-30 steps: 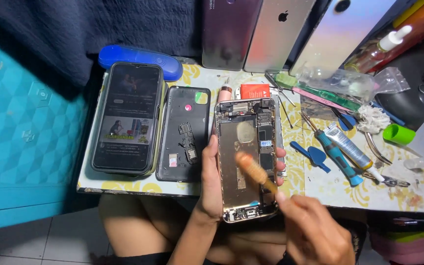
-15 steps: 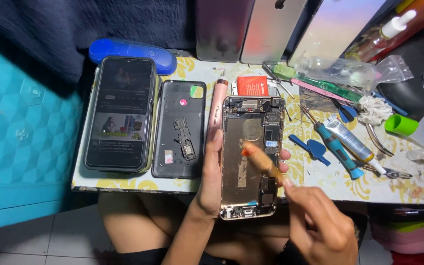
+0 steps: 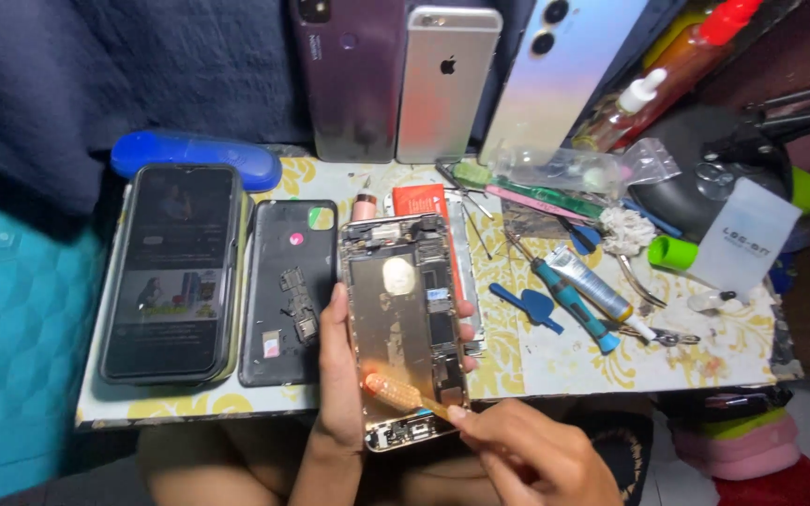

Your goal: Disassembling a smartphone to remove the battery and cleaning the internal components using a brush and precision tools.

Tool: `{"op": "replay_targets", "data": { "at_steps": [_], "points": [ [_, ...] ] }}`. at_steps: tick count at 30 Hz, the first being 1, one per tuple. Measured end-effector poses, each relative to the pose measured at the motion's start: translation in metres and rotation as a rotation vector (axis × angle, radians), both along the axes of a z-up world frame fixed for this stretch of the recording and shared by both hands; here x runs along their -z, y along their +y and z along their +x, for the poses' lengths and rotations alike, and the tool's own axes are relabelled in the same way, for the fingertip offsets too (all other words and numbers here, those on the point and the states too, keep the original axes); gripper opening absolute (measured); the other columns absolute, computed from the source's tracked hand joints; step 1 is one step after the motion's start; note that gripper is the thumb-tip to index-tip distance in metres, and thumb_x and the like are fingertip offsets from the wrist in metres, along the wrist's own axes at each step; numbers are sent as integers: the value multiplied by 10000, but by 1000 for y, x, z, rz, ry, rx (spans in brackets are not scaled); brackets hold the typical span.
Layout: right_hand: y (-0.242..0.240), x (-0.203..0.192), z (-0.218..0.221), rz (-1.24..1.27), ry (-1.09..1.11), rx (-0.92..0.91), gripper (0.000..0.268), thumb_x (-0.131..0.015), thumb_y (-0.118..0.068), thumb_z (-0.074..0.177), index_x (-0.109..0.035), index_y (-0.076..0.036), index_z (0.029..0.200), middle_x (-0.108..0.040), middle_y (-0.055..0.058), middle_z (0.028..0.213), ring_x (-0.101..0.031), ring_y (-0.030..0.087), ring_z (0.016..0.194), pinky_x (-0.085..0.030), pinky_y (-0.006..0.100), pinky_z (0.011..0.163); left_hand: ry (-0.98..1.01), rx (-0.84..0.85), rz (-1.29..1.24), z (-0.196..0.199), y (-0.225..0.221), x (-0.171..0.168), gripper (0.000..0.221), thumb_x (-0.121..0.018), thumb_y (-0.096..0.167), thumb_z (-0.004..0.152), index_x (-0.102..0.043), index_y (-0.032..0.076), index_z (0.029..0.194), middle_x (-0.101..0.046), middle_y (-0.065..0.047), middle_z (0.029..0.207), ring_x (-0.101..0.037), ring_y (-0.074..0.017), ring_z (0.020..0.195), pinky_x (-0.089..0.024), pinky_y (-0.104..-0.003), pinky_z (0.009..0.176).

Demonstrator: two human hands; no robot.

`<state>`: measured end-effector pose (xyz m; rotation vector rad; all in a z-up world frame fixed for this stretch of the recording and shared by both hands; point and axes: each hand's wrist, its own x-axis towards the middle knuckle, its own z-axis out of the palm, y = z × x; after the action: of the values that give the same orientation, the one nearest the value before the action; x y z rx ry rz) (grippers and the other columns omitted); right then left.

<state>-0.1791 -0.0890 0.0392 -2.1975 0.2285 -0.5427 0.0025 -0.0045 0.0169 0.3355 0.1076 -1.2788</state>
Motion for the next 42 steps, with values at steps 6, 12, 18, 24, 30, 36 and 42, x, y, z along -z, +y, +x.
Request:
{"op": "replay_targets", "data": {
  "at_steps": [6,12,18,24,30,36,42],
  "points": [
    [-70,-29,-1,-411,306,571,307,-614,-136,962,-657,-164,1265,-685,25,970,-626,190,605,-488,363,644,-6,-40,0,0,-4,-10,865,-418,683,930,-538,-10,1432,-664,-354,1181,-677,-416,979,-585,-546,808],
    [-133,-15,16,-524,313,407,224,-666,-100,950,-748,-167,1148,-678,21,1013,-623,252,1005,-501,418,729,-26,-52,55,-2,-6,-14,885,-366,699,945,-574,-36,1392,-682,-341,1169,-677,-405,949,-579,-537,776],
    [-140,-12,33,-385,371,368,227,-681,-232,947,-776,-154,1139,-744,19,1022,-671,218,996,-514,388,792,-26,-65,89,-1,-7,-17,889,-360,691,946,-552,-29,1431,-686,-358,1160,-682,-413,931,-583,-534,756],
    [-170,-7,36,-448,421,524,154,-728,-120,923,-815,-115,1050,-786,29,1021,-673,239,993,-530,413,820,29,-30,78,0,-8,-15,905,-387,716,921,-575,-26,1404,-685,-333,1164,-678,-389,945,-576,-509,779],
    [-172,0,44,-524,564,574,186,-775,-276,894,-815,-188,1053,-795,-2,1046,-692,230,1041,-558,473,665,56,-28,59,1,-7,-11,906,-392,716,924,-573,-28,1409,-679,-342,1182,-678,-404,968,-584,-527,787],
    [-165,-22,44,-513,745,567,253,-681,-253,919,-783,-241,1150,-761,-37,1147,-640,237,1153,-538,490,717,39,-35,32,1,-7,-12,883,-398,700,931,-575,-39,1380,-670,-329,1176,-674,-390,975,-585,-519,794],
    [-149,-30,16,-463,403,540,201,-646,-103,975,-811,-160,1074,-703,36,959,-577,241,939,-474,382,800,38,-49,-55,1,-7,-9,857,-438,673,932,-543,-27,1415,-658,-334,1171,-666,-377,962,-586,-497,777]
  ]
}}
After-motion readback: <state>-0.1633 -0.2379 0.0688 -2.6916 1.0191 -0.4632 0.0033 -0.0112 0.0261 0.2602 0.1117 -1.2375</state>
